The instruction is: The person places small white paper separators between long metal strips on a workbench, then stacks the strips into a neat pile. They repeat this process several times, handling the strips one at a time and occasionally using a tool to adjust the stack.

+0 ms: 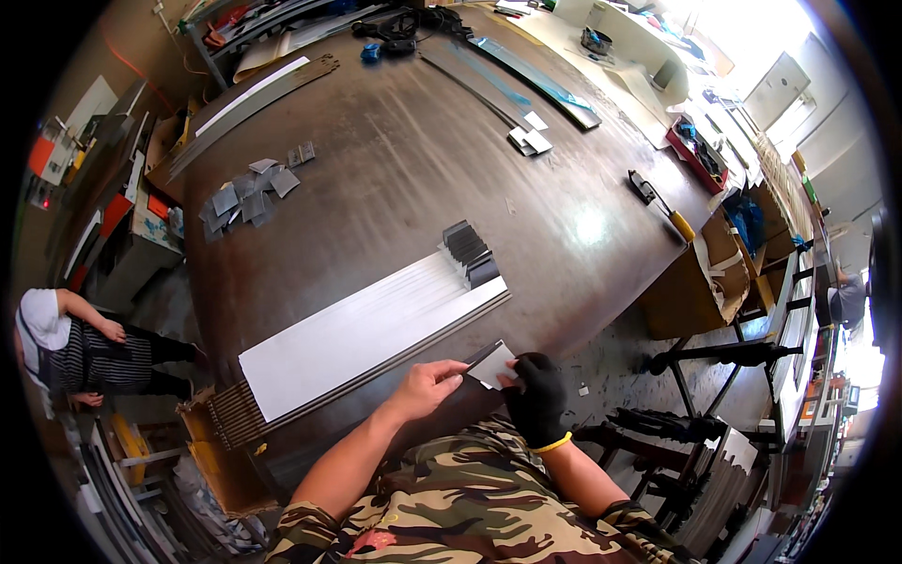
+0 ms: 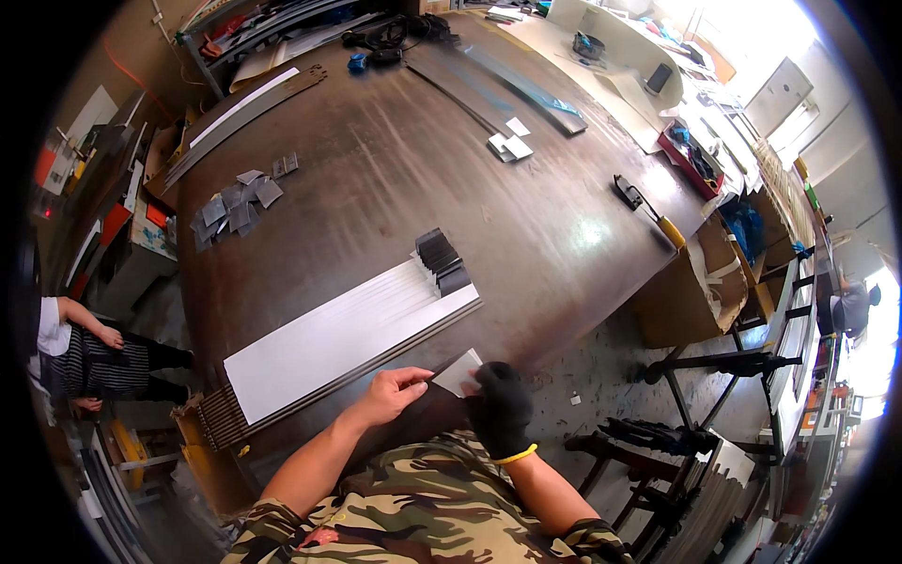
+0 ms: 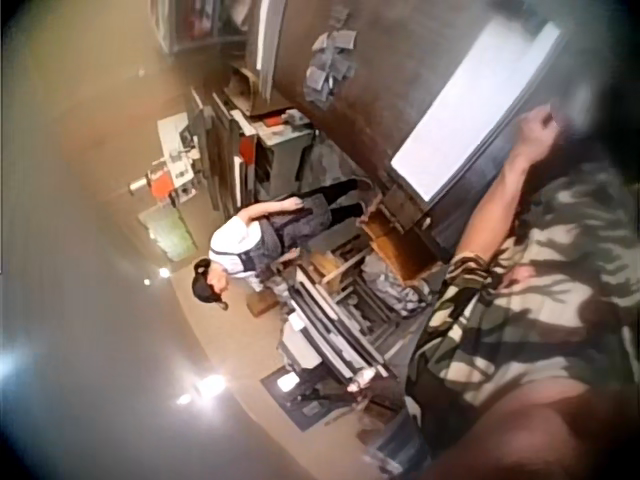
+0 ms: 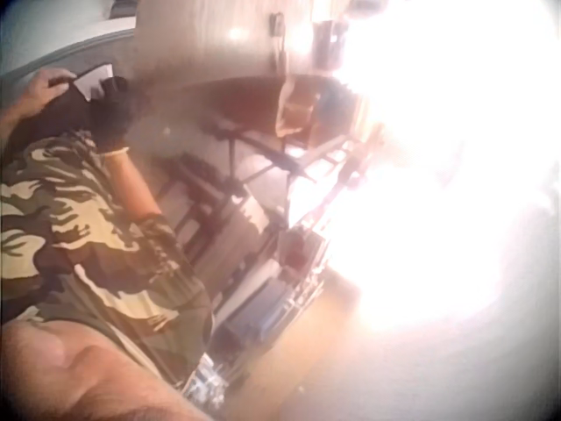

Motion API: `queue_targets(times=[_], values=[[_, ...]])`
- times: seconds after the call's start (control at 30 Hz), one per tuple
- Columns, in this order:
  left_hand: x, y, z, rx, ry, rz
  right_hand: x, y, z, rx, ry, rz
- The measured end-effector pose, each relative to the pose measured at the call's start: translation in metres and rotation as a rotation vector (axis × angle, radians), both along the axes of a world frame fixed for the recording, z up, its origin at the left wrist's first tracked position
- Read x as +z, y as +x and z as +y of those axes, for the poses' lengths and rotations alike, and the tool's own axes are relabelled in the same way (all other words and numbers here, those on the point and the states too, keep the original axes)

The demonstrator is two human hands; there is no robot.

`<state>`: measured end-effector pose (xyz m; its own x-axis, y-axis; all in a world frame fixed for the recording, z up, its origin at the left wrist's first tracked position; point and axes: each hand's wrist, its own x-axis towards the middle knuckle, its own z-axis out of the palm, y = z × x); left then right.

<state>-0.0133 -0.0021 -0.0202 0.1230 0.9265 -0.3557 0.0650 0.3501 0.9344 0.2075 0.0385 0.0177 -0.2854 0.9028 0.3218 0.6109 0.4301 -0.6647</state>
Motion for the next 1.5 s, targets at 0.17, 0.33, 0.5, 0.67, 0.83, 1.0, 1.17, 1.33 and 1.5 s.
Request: queue_targets(times=[0.17, 0.33, 0.5, 0.67, 0.83, 1.0, 1.17, 1.33, 1.5], values=[[0.019, 0.0, -0.006, -0.016, 0.142, 0.003, -0.004, -0.024, -0.01, -0.028, -0.267, 0.061], [0.032, 0.0, -0.009, -0.081, 0.397, 0.143, 0.002, -0.028, -0.011, 0.06, -0.293, -0.026], [0.027, 0.0, -0.015, -0.047, 0.431, 0.258, -0.003, -0.024, -0.003, 0.186, -0.3, -0.048], [0.026, 0.001, -0.015, -0.04, 0.436, 0.283, 0.001, -0.023, -0.003, 0.225, -0.277, -0.068], [0.022, 0.0, -0.014, -0.048, 0.444, 0.286, 0.002, -0.022, -0.001, 0.245, -0.28, -0.061], [0.003, -0.001, -0.013, 0.065, 0.424, 0.31, -0.016, -0.007, 0.015, 0.203, -0.401, -0.193], [-0.021, 0.009, -0.007, 0.045, 0.538, 0.737, -0.073, 0.01, 0.033, 0.208, -0.608, -0.055], [-0.033, 0.022, -0.018, -0.13, 0.899, 0.906, -0.076, -0.004, 0.035, 0.227, -0.676, -0.139], [-0.045, 0.019, -0.025, -0.222, 0.966, 0.979, -0.046, -0.005, 0.049, 0.366, -0.281, -0.234]])
